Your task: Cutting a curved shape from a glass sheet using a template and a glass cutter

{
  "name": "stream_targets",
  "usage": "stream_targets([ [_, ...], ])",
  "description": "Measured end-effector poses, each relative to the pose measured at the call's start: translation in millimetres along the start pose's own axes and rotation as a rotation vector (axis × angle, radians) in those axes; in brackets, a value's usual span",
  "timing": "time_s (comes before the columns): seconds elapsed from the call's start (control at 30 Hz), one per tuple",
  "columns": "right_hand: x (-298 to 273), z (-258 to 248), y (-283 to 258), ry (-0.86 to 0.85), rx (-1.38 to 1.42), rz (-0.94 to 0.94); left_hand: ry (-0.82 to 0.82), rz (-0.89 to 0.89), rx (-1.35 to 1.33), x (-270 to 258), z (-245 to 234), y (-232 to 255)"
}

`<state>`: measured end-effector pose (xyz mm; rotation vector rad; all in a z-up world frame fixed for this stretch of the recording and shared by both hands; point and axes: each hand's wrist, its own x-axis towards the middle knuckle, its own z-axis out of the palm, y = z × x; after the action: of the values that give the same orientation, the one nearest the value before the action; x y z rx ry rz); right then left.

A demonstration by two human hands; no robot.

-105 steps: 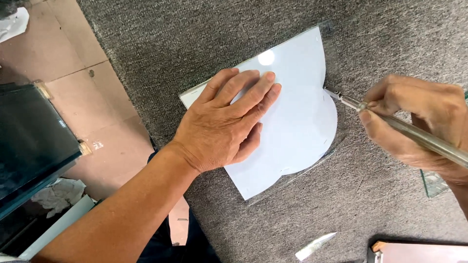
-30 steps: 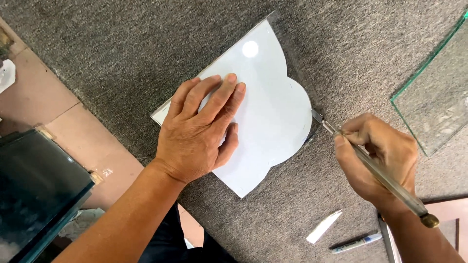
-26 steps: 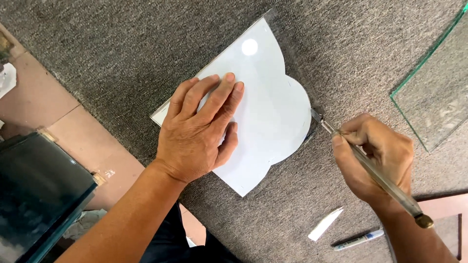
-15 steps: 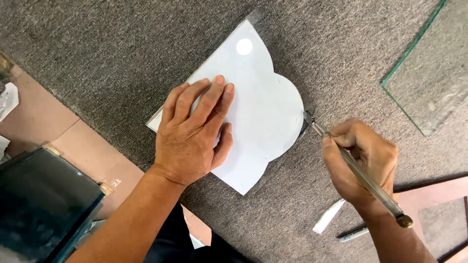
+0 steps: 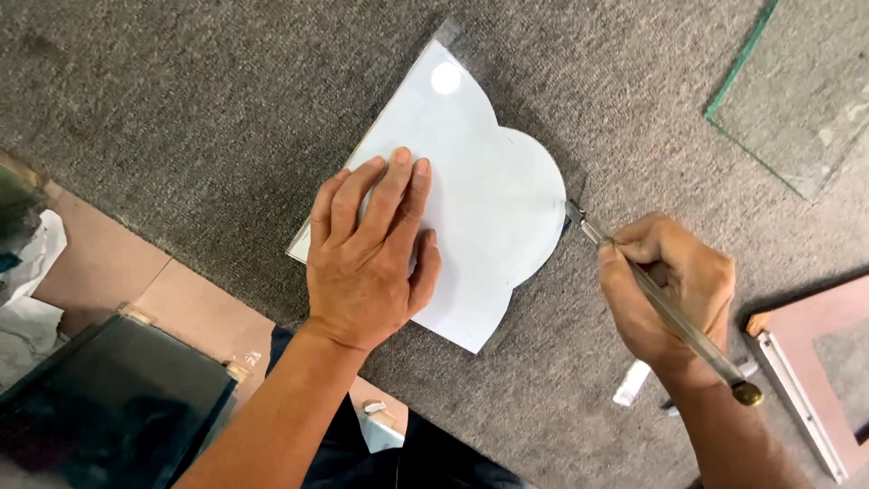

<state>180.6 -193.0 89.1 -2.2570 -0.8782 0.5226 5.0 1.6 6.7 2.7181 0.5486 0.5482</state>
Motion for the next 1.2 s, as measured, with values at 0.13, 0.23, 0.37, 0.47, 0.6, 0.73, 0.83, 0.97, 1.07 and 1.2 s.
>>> stream_targets([
  [0.13, -7, 5, -3, 0.032, 0.055, 0.051, 0.013, 0.015, -0.009, 1, -1, 1],
  [0.23, -7, 9, -7, 0.045, 0.065, 0.022, -0.002, 0.016, 0.004, 2, 2, -2],
  [0.37, -20, 11, -14, 0.074, 0.055, 0.176, -0.058, 0.001, 0.009, -2, -1, 1],
  [0.47, -21, 15, -16, 0.104, 0.070, 0.157, -0.059, -0.005, 0.015, 1, -1, 1],
  [0.6, -30, 21, -19, 0.157, 0.007, 0.289, -0.078, -0.011, 0.003, 1, -1, 0],
  [0.73, -33, 25, -20, 0.178, 0.004, 0.255, -0.086, -0.003, -0.021, 1, -3, 0],
  [0.83, -34, 30, -21, 0.224, 0.009, 0.288, -0.091, 0.004, -0.015, 4, -5, 1],
  [0.97, -37, 37, -27, 0.246, 0.002, 0.305, -0.170, 0.041, -0.003, 6, -11, -7],
  [1.07, -40, 42, -32, 0.281, 0.004, 0.372, -0.211, 0.142, 0.019, 12, -19, -22],
  [1.2, -41, 48, -39, 0.336, 0.025, 0.374, -0.291, 0.326, -0.022, 27, -32, -44],
])
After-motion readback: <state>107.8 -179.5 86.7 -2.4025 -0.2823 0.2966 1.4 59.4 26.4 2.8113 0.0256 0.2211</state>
